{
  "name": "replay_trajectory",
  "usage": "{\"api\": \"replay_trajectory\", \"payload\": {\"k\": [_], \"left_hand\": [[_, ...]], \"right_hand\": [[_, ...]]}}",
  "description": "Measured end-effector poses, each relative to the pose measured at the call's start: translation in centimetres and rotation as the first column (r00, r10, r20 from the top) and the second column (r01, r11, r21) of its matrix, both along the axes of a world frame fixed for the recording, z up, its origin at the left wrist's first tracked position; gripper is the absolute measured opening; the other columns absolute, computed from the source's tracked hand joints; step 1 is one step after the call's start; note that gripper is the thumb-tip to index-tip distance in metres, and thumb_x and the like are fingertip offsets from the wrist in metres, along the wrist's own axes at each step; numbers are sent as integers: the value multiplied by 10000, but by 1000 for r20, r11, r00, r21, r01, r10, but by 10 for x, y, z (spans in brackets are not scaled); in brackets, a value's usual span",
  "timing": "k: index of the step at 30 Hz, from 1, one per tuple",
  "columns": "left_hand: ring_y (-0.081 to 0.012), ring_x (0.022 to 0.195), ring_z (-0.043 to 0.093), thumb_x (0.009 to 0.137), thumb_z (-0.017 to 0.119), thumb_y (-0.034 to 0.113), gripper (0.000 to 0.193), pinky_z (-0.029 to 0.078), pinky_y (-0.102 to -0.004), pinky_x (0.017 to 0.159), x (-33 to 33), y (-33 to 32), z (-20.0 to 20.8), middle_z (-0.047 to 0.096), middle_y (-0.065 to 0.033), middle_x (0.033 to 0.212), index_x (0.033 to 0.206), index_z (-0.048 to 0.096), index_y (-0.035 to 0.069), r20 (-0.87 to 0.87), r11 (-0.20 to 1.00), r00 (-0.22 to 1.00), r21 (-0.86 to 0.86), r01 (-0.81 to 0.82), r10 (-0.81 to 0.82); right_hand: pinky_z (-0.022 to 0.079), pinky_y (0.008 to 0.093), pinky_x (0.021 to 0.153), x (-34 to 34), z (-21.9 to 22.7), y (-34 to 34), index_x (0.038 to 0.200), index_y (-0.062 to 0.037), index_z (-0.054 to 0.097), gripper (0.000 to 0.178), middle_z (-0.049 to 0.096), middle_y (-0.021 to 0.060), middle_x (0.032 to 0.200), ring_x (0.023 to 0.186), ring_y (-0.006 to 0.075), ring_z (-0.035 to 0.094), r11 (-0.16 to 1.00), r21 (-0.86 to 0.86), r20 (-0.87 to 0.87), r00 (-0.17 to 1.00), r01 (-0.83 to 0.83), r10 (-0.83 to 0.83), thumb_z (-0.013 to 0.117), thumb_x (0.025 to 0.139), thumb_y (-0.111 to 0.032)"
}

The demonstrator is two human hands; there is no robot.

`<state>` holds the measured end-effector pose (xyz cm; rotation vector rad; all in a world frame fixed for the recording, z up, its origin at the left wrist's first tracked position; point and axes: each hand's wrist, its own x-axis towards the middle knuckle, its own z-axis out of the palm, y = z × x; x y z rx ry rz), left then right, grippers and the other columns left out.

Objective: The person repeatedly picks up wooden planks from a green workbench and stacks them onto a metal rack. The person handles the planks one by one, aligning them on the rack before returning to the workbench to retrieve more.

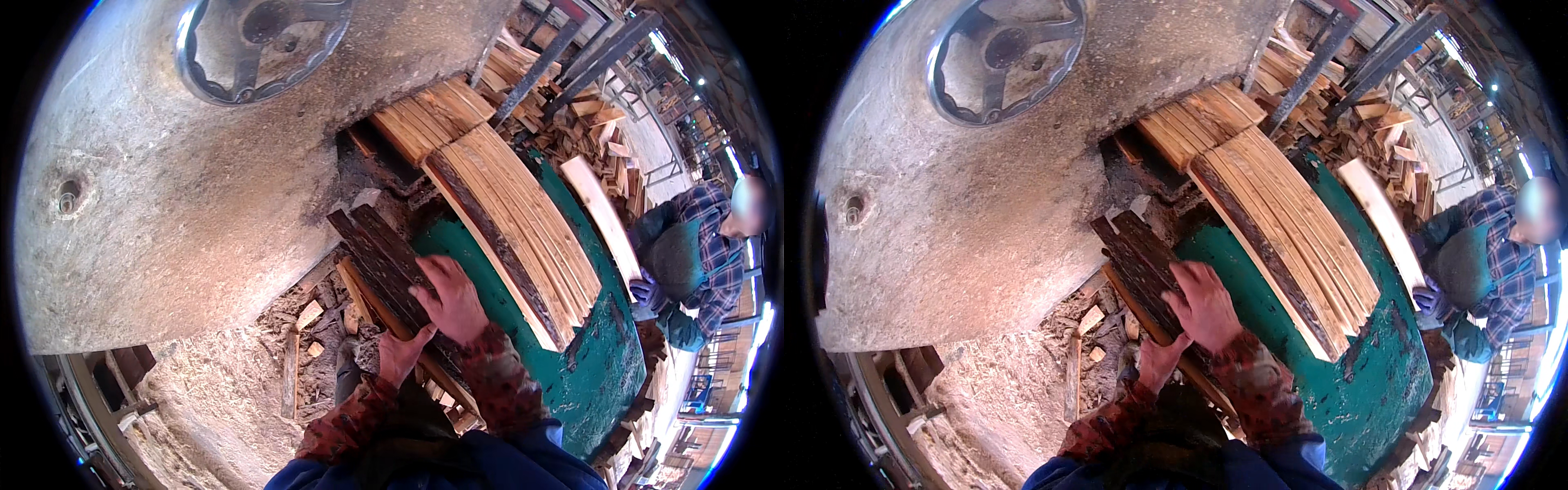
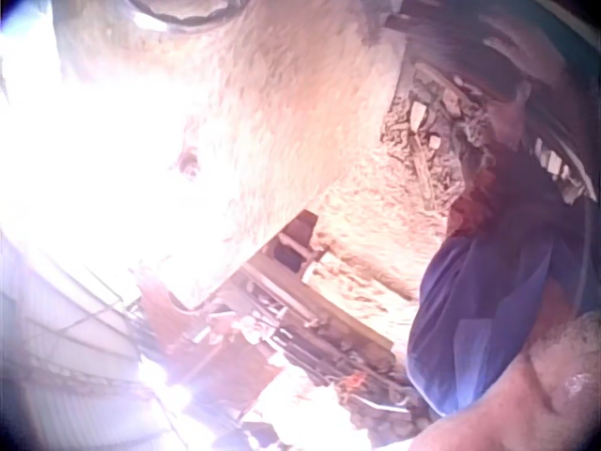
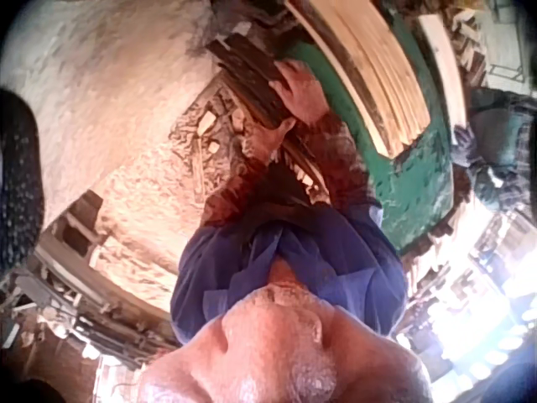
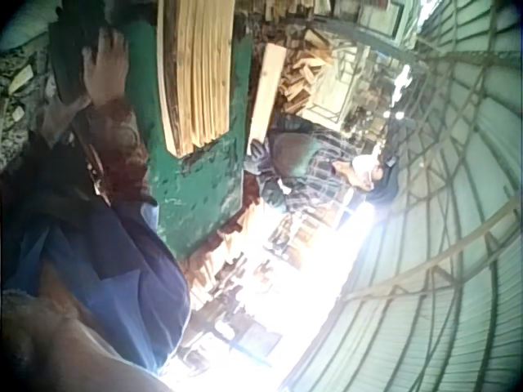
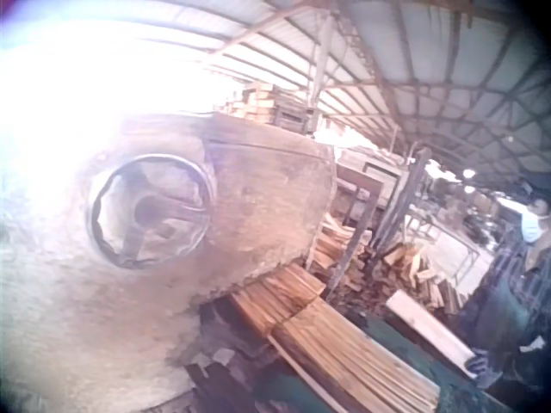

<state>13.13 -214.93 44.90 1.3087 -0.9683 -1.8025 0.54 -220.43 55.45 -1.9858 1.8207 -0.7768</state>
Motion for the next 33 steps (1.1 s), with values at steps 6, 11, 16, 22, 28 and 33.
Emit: {"api": "replay_trajectory", "payload": {"k": [6,11,16,22,28,33], "left_hand": [[-163,967,638,740,822,289,549,498,-287,873,6,-5,18,680,-99,1073,1108,605,-56,7,995,999,97,38,-39],[-128,962,632,773,802,241,492,502,-274,871,9,-7,18,680,-67,1076,1115,594,-45,-61,996,998,78,36,-32],[-127,1009,620,822,756,141,465,500,-268,893,9,-10,23,663,-67,1118,1176,529,-57,-263,985,965,168,27,18],[-137,1000,620,810,769,152,438,504,-285,870,5,2,4,664,-64,1120,1144,570,-52,-427,985,894,158,-73,135],[-132,1016,612,809,769,139,466,501,-289,889,3,5,3,657,-73,1134,1172,547,-52,-469,969,862,226,-95,194],[-138,1011,614,804,771,122,488,497,-295,903,3,5,4,651,-90,1145,1190,530,-55,-453,981,879,178,-74,148]], "right_hand": [[444,431,926,-7,-40,-90,1196,17,547,415,540,183,1169,1071,377,527,999,-37,-147,989,11,-16,646,830,-152],[419,439,980,-4,-65,-153,1184,3,549,408,497,184,1213,1139,380,478,997,-74,-245,969,2,-20,643,811,-135],[398,451,1005,5,-79,-194,1190,-14,577,422,452,182,1280,1200,383,427,995,-94,-304,953,-28,-2,663,799,-148],[378,504,994,17,-102,-236,1198,-80,609,426,329,175,1406,1262,399,357,997,-45,-385,922,-55,34,685,795,-195],[371,497,1034,26,-99,-261,1322,-118,512,558,318,178,1449,1303,388,347,985,161,-522,853,68,27,674,798,-221],[421,464,992,6,-121,-257,1371,-80,421,639,383,168,1400,1253,394,414,995,94,-450,891,-16,57,663,791,-199]]}}
